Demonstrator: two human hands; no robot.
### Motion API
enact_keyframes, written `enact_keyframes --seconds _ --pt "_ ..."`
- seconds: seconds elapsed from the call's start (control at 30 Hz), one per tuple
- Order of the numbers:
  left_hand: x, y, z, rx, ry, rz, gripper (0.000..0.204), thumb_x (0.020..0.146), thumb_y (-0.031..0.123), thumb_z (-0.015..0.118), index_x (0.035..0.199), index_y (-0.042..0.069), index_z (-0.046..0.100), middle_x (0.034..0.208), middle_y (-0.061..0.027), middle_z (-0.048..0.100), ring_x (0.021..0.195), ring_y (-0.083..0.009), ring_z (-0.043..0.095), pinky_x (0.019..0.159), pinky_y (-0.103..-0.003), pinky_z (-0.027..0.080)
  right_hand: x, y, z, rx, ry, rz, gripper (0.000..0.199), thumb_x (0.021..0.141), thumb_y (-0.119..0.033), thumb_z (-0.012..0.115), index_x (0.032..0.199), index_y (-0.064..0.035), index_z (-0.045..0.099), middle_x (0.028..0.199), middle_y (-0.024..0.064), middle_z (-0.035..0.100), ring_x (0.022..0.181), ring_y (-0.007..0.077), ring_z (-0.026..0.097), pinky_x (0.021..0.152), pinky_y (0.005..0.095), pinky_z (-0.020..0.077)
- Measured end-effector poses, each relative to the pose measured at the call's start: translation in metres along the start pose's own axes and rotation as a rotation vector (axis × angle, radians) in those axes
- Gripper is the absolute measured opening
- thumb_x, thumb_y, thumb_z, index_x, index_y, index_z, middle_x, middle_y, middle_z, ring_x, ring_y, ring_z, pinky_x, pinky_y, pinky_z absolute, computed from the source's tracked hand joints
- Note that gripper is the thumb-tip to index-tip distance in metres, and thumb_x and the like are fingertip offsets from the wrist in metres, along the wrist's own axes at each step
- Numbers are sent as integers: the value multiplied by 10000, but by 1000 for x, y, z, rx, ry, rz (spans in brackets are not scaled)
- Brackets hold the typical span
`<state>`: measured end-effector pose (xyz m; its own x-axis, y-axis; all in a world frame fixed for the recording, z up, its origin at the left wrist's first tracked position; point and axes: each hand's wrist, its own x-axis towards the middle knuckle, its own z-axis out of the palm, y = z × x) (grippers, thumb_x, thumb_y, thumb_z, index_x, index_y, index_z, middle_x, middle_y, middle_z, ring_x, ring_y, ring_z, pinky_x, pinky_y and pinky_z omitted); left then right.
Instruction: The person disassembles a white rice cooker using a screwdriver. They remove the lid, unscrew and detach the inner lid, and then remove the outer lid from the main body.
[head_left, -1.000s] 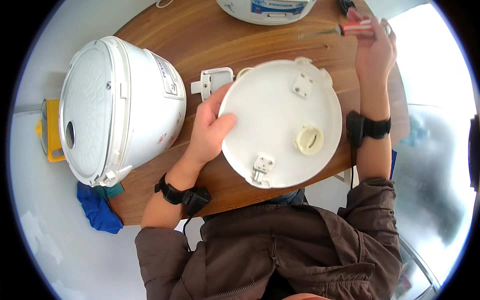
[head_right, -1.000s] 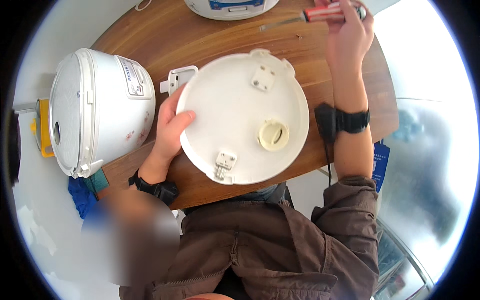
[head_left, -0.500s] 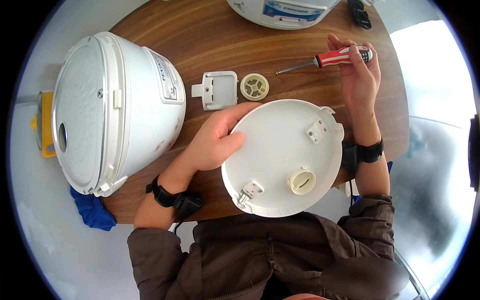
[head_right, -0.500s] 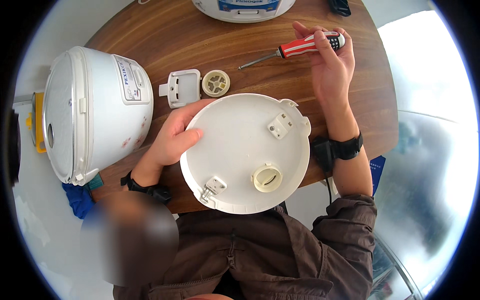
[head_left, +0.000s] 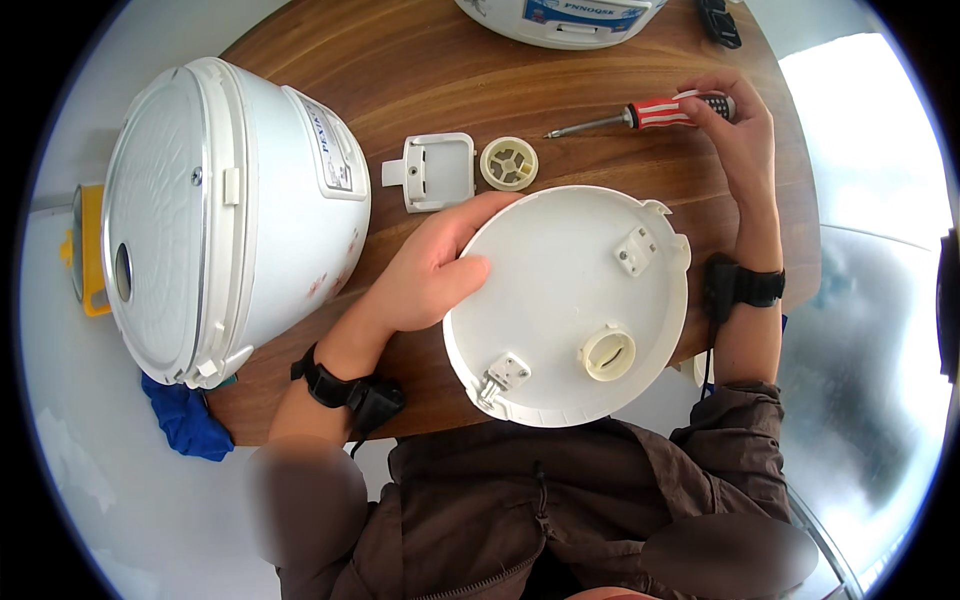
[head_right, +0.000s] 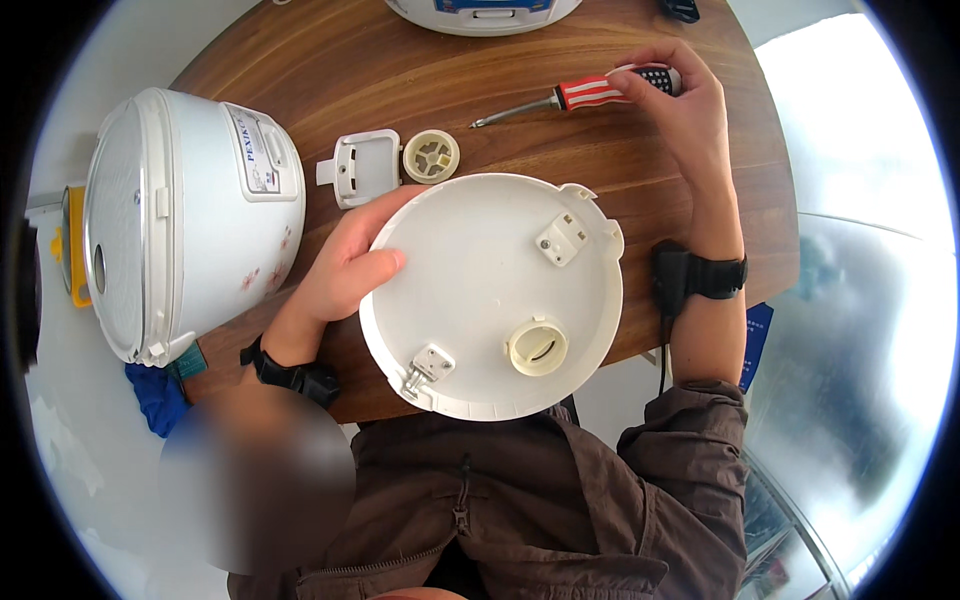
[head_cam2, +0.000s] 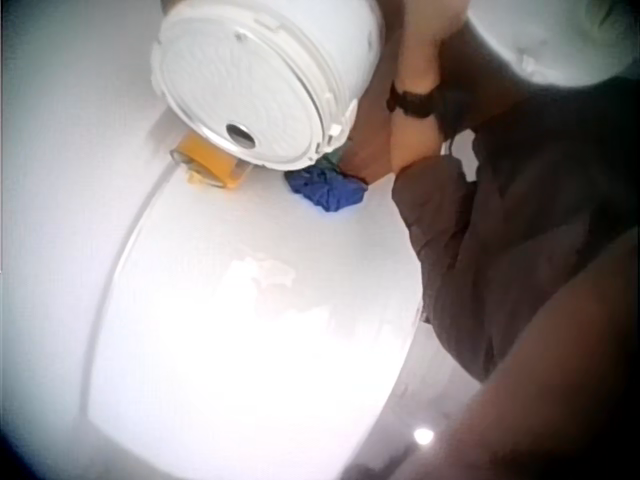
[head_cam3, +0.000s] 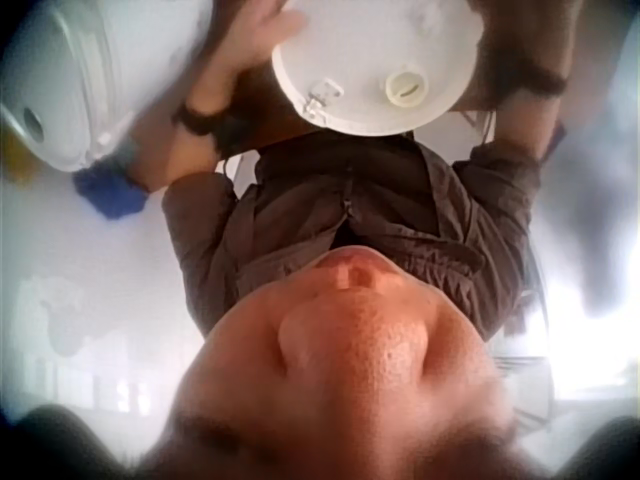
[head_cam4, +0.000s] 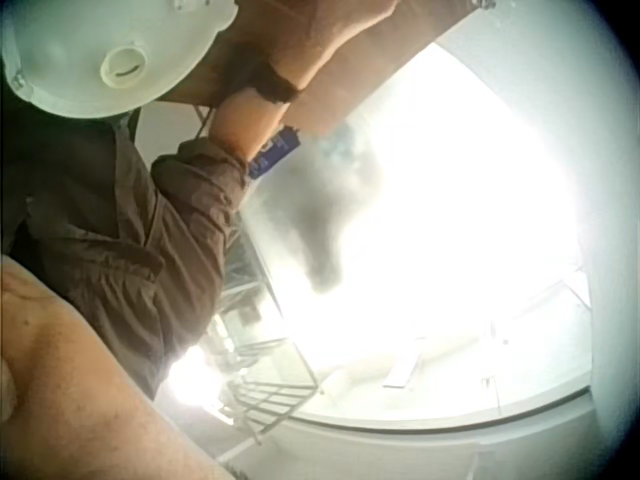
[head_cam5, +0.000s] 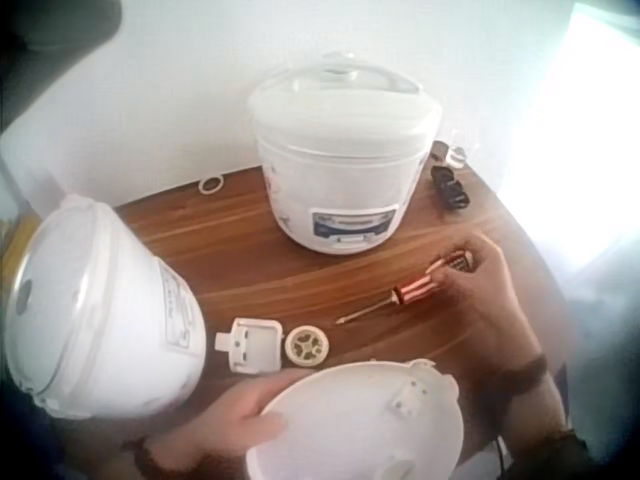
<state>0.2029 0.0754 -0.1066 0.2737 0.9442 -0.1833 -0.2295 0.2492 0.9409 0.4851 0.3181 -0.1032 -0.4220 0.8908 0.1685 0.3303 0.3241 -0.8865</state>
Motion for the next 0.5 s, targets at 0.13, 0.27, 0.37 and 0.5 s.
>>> enact_keyframes --seconds 0.13,0.27,0.37,0.5 --pt "1 6 4 9 2 -2 658 842 107 495 1478 -54 458 1383 -115 593 1270 -179 565 1088 -350 449 -8 -14 -9 -333 -215 -273 333 759 -67 859 1076 -71 758 1030 46 727 901 164 676 842 298 549" --pt "0 4 2 12 -5 1 659 837 104 489 1476 -56 460 1384 -117 593 1272 -180 565 1089 -348 447 -17 -29 -4 -534 -356 -362 388 744 -57 844 1124 -96 780 978 66 674 849 256 649 775 335 540" --pt "2 4 4 11 -17 14 660 838 96 480 1480 -55 458 1365 -109 602 1263 -178 569 1091 -349 448 -25 -37 0 -569 -391 -330 406 752 -58 836 1149 -127 786 947 71 637 824 269 631 738 360 528" --pt "6 8 6 13 -26 36 687 837 118 500 1501 -52 449 1535 -166 486 1395 -223 487 1158 -373 384 -26 -46 1 -498 -401 -344 434 747 -49 831 1169 -135 786 916 63 617 816 252 625 715 354 521"
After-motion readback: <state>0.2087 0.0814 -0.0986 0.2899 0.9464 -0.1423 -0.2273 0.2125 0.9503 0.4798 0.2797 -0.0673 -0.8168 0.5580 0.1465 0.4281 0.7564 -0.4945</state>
